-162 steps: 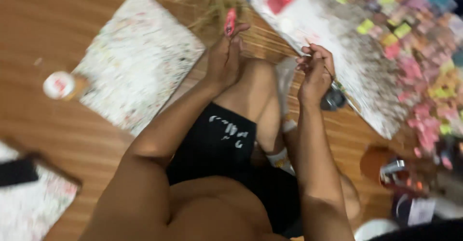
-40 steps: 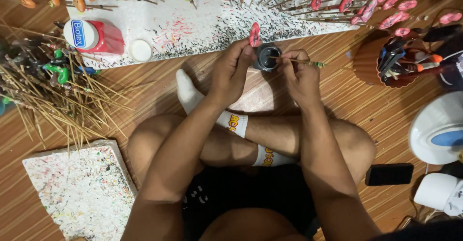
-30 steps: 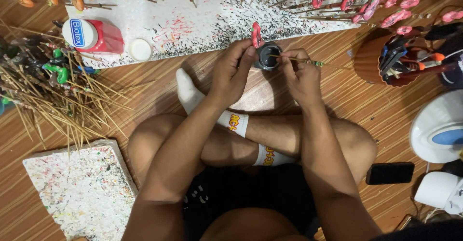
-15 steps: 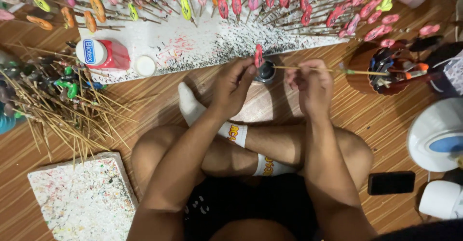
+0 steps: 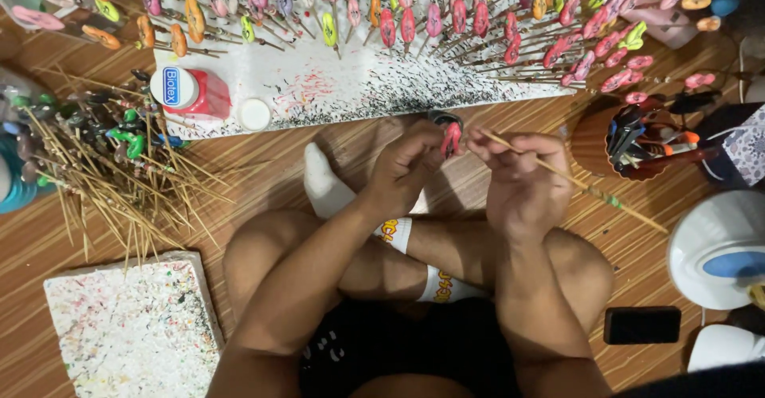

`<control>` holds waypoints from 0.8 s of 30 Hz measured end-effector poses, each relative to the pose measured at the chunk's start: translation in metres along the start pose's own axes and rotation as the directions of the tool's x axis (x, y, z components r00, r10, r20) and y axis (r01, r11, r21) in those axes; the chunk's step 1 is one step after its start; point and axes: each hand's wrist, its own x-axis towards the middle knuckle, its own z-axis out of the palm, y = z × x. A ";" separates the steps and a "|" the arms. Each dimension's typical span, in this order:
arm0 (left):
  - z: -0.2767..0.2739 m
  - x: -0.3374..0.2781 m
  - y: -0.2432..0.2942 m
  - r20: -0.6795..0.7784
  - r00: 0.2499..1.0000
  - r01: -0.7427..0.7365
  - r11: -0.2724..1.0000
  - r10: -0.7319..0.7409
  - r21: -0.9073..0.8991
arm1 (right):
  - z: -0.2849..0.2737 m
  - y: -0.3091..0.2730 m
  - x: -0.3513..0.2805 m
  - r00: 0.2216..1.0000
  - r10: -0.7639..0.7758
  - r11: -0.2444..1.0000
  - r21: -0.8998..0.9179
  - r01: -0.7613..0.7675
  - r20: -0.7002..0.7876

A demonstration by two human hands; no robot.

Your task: Painting and decorating small frog-shaped fishing lures attached to sticks

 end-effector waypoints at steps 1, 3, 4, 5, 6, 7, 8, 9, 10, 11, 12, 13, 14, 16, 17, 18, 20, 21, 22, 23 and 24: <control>0.000 0.002 0.004 -0.001 1.000 0.001 1.000 -0.001 -0.001 | 0.006 -0.001 -0.003 1.000 0.001 1.000 -0.001 -0.001 0.000; 0.002 0.006 0.011 0.027 0.999 -0.025 1.000 0.025 -0.005 | 0.017 -0.004 -0.008 0.999 -0.042 0.999 -0.020 0.041 -0.022; 0.003 0.007 0.014 0.027 0.999 -0.023 1.000 0.024 -0.006 | 0.015 -0.002 -0.009 0.999 -0.041 0.999 -0.022 0.041 -0.023; 0.004 0.008 0.018 0.027 0.999 -0.025 1.000 0.025 -0.005 | 0.013 -0.001 -0.010 0.998 -0.050 0.999 -0.023 0.049 -0.030; 0.006 0.010 0.021 0.026 0.999 -0.027 1.000 0.027 -0.005 | 0.011 0.000 -0.010 0.998 -0.058 0.998 -0.024 0.057 -0.038; 0.006 0.011 0.024 0.024 0.999 -0.027 1.000 0.027 -0.006 | 0.011 0.001 -0.011 0.998 -0.057 0.998 -0.026 0.056 -0.037; 0.006 0.012 0.027 0.031 0.999 -0.030 1.000 0.030 -0.007 | 0.010 0.002 -0.011 0.997 -0.066 0.997 -0.029 0.065 -0.034; 0.006 0.013 0.030 0.039 0.999 -0.033 0.999 0.033 -0.006 | 0.009 0.003 -0.011 0.997 -0.074 0.997 -0.032 0.073 -0.031; 0.006 0.013 0.028 0.037 0.999 -0.032 0.999 0.033 -0.008 | 0.009 0.003 -0.012 0.997 -0.073 0.997 -0.033 0.072 -0.030; 0.006 0.012 0.027 0.025 0.999 -0.029 0.999 0.029 -0.016 | 0.009 0.004 -0.012 0.997 -0.079 0.997 -0.027 0.078 -0.028; 0.006 0.011 0.026 0.013 1.000 -0.025 0.999 0.025 -0.025 | 0.008 0.005 -0.012 0.996 -0.084 0.996 -0.020 0.084 -0.025; 0.007 0.011 0.026 0.012 1.000 -0.025 0.999 0.025 -0.025 | 0.012 0.003 -0.012 0.996 -0.083 0.996 -0.021 0.083 -0.024; 0.007 0.011 0.025 0.014 1.000 -0.024 0.999 0.024 -0.023 | 0.016 0.001 -0.012 0.996 -0.086 0.996 -0.025 0.086 -0.029; 0.007 0.011 0.026 0.016 1.000 -0.023 1.000 0.023 -0.020 | 0.019 0.000 -0.012 0.995 -0.089 0.996 -0.030 0.088 -0.034; 0.007 0.011 0.026 0.012 1.000 -0.019 1.000 0.020 -0.024 | 0.018 0.001 -0.012 0.995 -0.091 0.995 -0.030 0.090 -0.032; 0.008 0.011 0.026 0.009 1.000 -0.016 1.000 0.016 -0.027 | 0.017 0.001 -0.012 0.995 -0.094 0.995 -0.030 0.093 -0.030; 0.008 0.009 0.023 0.007 1.000 -0.017 0.999 0.017 -0.029 | 0.016 0.002 -0.012 0.995 -0.091 0.996 -0.029 0.090 -0.033; 0.008 0.009 0.021 0.006 1.000 -0.018 0.999 0.018 -0.032 | 0.016 0.002 -0.012 0.995 -0.088 0.996 -0.027 0.088 -0.036; 0.008 0.009 0.021 0.006 1.000 -0.018 0.999 0.018 -0.032 | 0.018 0.001 -0.012 0.995 -0.088 0.996 -0.028 0.087 -0.036; 0.007 0.009 0.022 0.004 1.000 -0.019 0.999 0.019 -0.034 | 0.020 -0.001 -0.012 0.995 -0.091 0.995 -0.035 0.090 -0.030; 0.007 0.009 0.022 0.003 1.000 -0.020 0.999 0.020 -0.036 | 0.023 -0.002 -0.012 0.995 -0.094 0.995 -0.042 0.093 -0.024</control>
